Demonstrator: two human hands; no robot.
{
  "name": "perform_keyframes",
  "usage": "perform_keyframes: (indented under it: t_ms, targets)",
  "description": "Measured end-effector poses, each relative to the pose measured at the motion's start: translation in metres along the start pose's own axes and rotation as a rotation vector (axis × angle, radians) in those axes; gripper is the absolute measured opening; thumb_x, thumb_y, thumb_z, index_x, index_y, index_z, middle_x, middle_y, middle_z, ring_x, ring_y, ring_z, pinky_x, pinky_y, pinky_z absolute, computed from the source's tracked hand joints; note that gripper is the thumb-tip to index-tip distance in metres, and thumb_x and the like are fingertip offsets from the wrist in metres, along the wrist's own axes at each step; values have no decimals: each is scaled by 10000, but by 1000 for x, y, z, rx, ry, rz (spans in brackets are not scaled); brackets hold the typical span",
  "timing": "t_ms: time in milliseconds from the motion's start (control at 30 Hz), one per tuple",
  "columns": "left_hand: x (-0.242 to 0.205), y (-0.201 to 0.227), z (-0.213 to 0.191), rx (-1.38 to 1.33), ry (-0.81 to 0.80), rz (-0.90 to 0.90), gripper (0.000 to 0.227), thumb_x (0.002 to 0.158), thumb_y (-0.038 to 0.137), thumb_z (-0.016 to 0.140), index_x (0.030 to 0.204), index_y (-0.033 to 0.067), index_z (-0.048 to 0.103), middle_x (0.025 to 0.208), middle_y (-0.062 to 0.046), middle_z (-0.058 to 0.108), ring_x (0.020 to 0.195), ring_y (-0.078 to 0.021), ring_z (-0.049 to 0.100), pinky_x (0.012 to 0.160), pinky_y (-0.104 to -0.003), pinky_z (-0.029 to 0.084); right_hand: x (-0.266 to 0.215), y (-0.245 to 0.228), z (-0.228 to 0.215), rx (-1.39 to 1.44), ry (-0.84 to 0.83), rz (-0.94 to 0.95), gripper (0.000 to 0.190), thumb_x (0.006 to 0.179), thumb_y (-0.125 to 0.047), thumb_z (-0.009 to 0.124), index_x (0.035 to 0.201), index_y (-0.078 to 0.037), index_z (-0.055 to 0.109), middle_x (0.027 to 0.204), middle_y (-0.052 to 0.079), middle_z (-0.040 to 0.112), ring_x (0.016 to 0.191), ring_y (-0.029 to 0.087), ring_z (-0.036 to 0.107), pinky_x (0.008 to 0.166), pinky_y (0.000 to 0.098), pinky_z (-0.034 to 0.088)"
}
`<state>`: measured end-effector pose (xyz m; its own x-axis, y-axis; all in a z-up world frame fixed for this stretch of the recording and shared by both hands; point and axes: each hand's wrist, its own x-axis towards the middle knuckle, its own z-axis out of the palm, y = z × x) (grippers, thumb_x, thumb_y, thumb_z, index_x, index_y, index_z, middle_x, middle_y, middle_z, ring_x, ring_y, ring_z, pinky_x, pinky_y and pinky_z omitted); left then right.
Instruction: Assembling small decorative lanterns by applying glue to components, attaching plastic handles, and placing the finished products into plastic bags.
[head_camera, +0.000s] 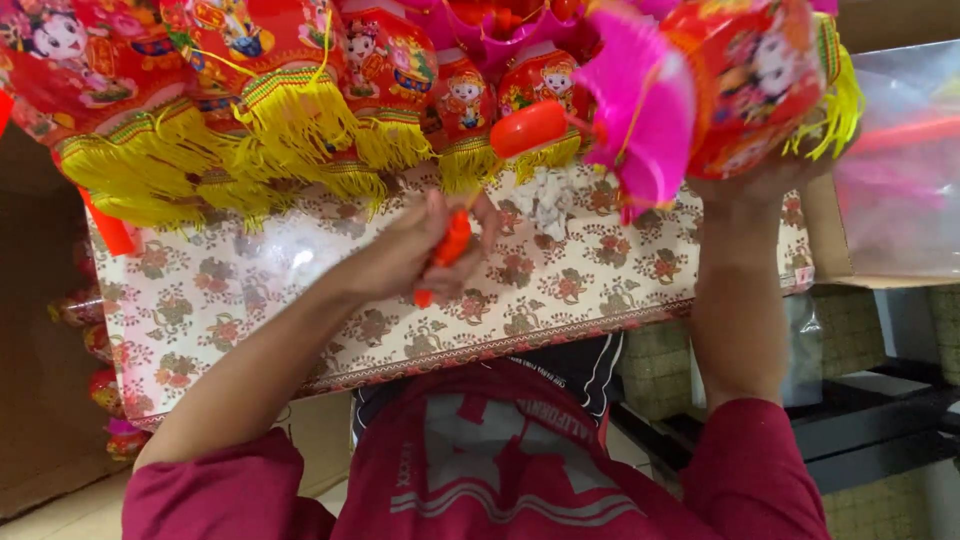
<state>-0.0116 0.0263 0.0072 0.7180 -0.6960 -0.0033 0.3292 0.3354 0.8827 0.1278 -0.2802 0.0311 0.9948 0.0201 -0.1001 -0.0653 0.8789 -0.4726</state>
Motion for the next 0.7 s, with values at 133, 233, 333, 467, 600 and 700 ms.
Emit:
perform_keyframes:
  t_ms: [133, 233, 333, 467, 600, 700]
  targets:
    - [-13, 31, 2, 297, 163, 64, 524, 1017, 352, 468, 1450, 85, 341, 780, -23, 498, 507, -109, 540, 401, -231, 504, 11, -4, -4, -471, -551, -14, 1221, 409, -661, 609, 1505, -202, 327, 1545, 108, 356, 1447, 363, 347, 1081, 578, 375]
    - [-23, 54, 17, 695, 249, 62, 586, 1058, 211, 486, 1586, 141, 243, 956, -48, 527, 658, -142, 541, 570, -282, 479, 22, -10, -6, -855, -1053, -34, 931, 634, -752, 584, 1383, -219, 436, 1352, 47, 454, 1228, 218, 429, 1025, 404, 391]
    - [-26, 59, 27, 1072, 377, -64, 654, 1072, 170, 542, 1630, 165, 201, 866, -69, 593, 607, -162, 535, 539, -297, 453, 19, -14, 8, -1107, -1407, 47, 834, 726, -690, 680, 1364, -193, 476, 1287, 31, 460, 1170, 162, 461, 1037, 310, 411]
    - [-34, 33, 20, 1451, 457, 80, 362, 1065, 109, 562, 1408, 55, 461, 764, -52, 624, 553, -194, 586, 396, -344, 428, -3, -7, 21, -1426, -1535, 72, 850, 615, -340, 944, 1337, -125, 550, 1332, 104, 459, 1199, 211, 511, 942, 289, 475]
    - [-44, 29, 21, 1563, 485, 287, 359, 1056, 99, 602, 1384, 0, 495, 1122, -216, 731, 826, -346, 744, 550, -449, 618, -28, 20, 33, -1566, -1598, 153, 948, 567, -353, 1001, 1378, -204, 533, 1350, 93, 399, 1263, 243, 429, 1042, 338, 497]
    - [-46, 28, 18, 1694, 528, 253, 568, 1004, 531, 579, 1326, 68, 512, 1130, -188, 649, 528, -186, 621, 336, -286, 481, -40, 32, 48, -1910, -1455, 544, 1049, 494, 190, 760, 1413, -269, 550, 1520, 88, 312, 1390, 286, 390, 759, 217, 682]
